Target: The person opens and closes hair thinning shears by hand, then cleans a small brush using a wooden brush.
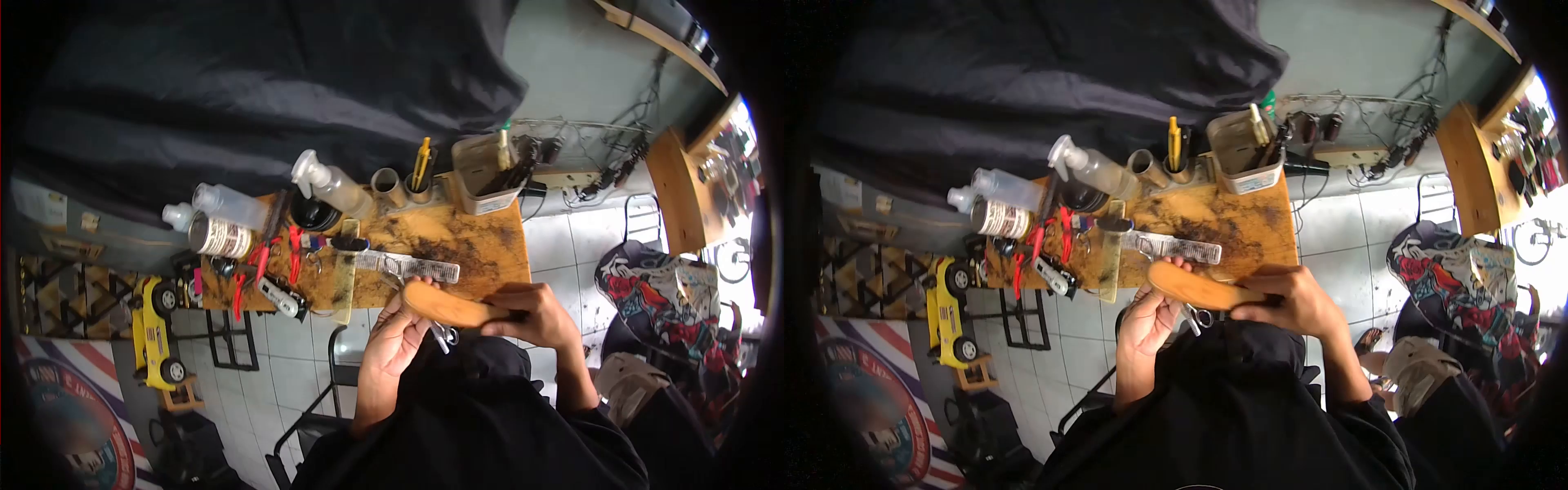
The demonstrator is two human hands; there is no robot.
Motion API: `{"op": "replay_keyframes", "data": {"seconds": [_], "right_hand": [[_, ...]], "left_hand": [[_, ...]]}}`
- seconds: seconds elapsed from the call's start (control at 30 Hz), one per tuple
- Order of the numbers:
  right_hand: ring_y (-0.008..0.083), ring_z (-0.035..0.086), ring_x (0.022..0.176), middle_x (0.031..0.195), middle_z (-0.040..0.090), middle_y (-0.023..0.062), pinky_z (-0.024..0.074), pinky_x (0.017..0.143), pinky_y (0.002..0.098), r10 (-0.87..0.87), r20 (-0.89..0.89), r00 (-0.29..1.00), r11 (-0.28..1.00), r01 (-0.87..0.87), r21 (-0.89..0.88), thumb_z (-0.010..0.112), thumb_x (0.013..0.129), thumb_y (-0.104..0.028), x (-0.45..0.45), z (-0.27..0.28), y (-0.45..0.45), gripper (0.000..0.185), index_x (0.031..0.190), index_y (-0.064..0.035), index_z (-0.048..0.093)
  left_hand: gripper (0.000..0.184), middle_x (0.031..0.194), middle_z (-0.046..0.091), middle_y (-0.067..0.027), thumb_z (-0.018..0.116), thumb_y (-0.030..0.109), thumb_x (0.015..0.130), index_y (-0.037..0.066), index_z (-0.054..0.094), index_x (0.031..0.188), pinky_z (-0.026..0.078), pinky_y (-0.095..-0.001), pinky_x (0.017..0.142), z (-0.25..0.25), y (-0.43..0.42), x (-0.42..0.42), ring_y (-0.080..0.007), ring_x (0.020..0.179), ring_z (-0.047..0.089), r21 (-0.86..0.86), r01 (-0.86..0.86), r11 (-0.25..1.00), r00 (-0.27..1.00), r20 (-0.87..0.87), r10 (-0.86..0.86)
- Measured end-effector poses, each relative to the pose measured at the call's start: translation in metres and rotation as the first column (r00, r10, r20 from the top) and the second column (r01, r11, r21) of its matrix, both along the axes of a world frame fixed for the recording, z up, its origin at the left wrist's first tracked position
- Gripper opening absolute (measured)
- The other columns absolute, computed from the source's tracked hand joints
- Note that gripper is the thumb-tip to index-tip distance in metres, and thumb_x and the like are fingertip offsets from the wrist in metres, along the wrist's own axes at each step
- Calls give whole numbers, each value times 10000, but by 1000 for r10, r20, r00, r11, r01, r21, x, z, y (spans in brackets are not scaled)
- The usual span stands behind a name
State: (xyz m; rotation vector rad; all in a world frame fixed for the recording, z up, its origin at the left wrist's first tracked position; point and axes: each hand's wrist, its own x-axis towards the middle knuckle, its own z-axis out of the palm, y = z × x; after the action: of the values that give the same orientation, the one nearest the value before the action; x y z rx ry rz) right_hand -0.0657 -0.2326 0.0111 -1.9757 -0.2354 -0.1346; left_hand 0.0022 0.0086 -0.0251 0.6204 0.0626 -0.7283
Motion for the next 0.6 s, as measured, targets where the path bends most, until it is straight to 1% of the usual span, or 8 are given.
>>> {"op": "replay_keyframes", "data": {"seconds": [0.1,0.13,0.17,0.23,0.3,0.43,0.5,0.6], "right_hand": [[287,660,748,832,657,162,515,672,336,167,-138,976,986,-164,31,816,673,-208,-4,6,-19,356,896,33,676],[289,663,749,825,655,162,513,673,332,170,-151,974,984,-160,75,800,698,-221,-2,10,-18,360,907,39,664],[289,663,749,825,655,162,513,673,332,179,-150,972,982,-169,80,800,698,-221,0,9,-13,360,907,39,664],[274,654,728,805,645,156,500,653,326,-54,-34,998,995,57,87,771,737,-226,6,8,1,358,926,51,647],[252,564,627,723,577,138,447,583,341,-77,-133,988,988,94,126,739,774,-220,14,18,16,343,947,56,630],[249,559,618,711,566,145,441,570,332,-28,-10,1000,972,29,234,733,782,-186,16,11,44,329,961,65,620],[286,606,669,762,593,165,477,612,343,14,-61,998,974,0,229,736,784,-199,7,8,45,355,995,62,620],[294,620,697,800,609,172,484,617,347,10,-120,993,983,13,185,745,773,-219,-9,-14,36,377,1000,56,623]], "left_hand": [[329,1287,507,-99,454,94,954,28,481,1275,399,-403,1054,-10,9,-3,-241,1204,479,-214,-78,974,997,-10,77],[316,1199,553,-97,459,76,953,9,493,1259,436,-384,1023,-2,7,-8,-221,1102,544,-49,-168,984,985,-50,166],[316,1199,553,-97,459,76,953,9,493,1259,436,-384,1023,2,5,-12,-221,1102,544,-44,-178,983,983,-49,175],[322,1129,582,-98,479,76,950,-5,501,1261,475,-378,982,10,-3,-20,-206,1040,586,257,-226,940,966,183,183],[297,1082,592,-90,527,16,918,-42,543,1209,493,-321,923,16,-19,-26,-170,973,595,317,-311,896,945,208,254],[183,968,611,-55,537,4,916,-68,605,1070,476,-268,814,-1,-13,-34,-120,890,582,553,-588,590,760,627,170],[190,947,626,-59,534,41,927,-57,600,1076,478,-265,802,3,-12,-32,-118,866,589,381,-662,645,723,550,418],[221,1044,617,-93,513,73,943,-45,582,1117,501,-299,810,21,-14,-26,-134,926,589,364,-757,543,644,555,526]]}}
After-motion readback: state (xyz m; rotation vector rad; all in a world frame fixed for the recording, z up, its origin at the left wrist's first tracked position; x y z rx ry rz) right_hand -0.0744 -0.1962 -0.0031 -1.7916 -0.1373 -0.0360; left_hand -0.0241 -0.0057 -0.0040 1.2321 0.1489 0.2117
